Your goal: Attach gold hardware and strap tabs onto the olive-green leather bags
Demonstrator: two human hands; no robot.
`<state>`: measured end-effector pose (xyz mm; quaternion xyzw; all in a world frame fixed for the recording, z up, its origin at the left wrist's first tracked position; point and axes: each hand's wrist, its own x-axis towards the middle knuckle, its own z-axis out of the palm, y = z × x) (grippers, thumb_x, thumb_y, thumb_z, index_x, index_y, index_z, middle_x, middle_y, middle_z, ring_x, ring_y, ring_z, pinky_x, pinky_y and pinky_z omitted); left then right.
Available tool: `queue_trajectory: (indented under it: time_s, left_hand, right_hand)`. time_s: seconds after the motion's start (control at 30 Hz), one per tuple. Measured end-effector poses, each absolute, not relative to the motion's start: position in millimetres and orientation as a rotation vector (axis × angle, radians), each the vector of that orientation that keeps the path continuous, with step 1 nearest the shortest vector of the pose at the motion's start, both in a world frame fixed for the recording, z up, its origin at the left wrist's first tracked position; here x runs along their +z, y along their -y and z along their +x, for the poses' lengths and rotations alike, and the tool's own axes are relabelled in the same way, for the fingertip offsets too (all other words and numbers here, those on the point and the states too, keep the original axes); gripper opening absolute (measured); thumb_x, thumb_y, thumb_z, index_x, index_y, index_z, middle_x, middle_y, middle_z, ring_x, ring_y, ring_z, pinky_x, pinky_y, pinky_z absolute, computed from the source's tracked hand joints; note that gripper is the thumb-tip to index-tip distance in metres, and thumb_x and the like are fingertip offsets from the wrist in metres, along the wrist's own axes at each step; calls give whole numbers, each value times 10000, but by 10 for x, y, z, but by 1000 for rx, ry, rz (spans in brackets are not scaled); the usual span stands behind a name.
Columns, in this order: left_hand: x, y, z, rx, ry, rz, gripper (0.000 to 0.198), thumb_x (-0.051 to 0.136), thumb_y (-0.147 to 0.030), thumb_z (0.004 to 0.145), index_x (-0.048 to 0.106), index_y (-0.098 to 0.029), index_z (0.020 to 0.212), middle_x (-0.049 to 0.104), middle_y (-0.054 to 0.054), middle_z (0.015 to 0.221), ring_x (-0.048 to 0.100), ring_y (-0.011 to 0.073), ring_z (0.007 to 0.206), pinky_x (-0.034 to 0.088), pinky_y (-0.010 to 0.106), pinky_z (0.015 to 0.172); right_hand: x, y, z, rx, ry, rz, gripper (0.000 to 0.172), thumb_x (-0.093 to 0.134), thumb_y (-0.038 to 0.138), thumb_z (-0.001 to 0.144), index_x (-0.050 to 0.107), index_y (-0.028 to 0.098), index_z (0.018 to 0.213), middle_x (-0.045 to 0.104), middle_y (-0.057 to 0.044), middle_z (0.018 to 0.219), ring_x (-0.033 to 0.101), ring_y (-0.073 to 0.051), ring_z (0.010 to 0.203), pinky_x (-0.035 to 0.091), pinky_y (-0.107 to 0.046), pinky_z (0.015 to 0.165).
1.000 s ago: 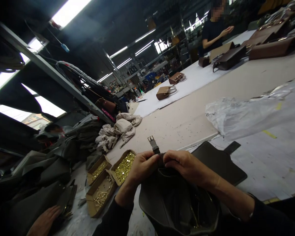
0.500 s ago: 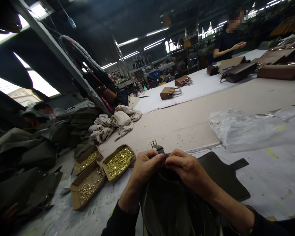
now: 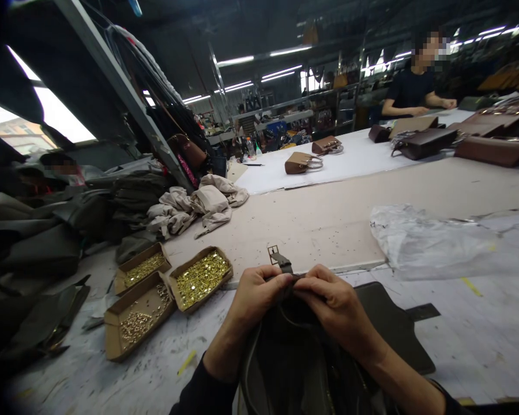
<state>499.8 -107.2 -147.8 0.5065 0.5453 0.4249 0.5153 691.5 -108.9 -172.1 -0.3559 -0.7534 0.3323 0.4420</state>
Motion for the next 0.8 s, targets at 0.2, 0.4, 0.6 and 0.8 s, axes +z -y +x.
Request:
queue_trajectory:
  time_s: [0.2, 0.4, 0.6, 0.8]
  left_hand:
    - [-1541, 1060, 4986, 1038, -1300, 1178, 295, 754, -399, 754, 673, -130, 665, 558, 1, 601, 467, 108, 572, 331, 222, 523]
    - [-1508, 1075, 4990, 1041, -1310, 1200, 274, 750, -376, 760, 677, -130, 664, 540, -7, 594, 451, 105, 582, 332, 222, 537]
    - [-1533, 1065, 4984, 1048, -1303, 1189, 288, 751, -393, 762, 680, -129, 670, 549, -5, 601, 455, 106, 590, 328, 223, 545]
    - [-1503, 1061, 4977, 1059, -1301, 1220, 289, 734, -390, 763, 658, -134, 649, 528, -15, 591, 437, 102, 591, 328, 221, 549]
  right_hand:
    - [-1704, 1087, 6892, 795, 1858, -889, 126, 669, 277, 997, 784, 251, 954, 657, -41, 871, 646, -198, 801, 543, -282, 718]
    - [-1701, 1081, 6892, 798, 1839, -859, 107, 695, 238, 973, 796, 256, 942, 661, -25, 846, 653, -180, 782, 538, -256, 692]
    - [-1710, 1100, 6894, 746, 1872, -876, 111, 690, 207, 970, 793, 248, 963, 654, -23, 837, 648, -181, 779, 525, -270, 708]
    - [-1705, 1110, 6878, 689, 1917, -867, 133, 647, 178, 998, 768, 226, 971, 650, -29, 861, 650, -174, 780, 513, -270, 719]
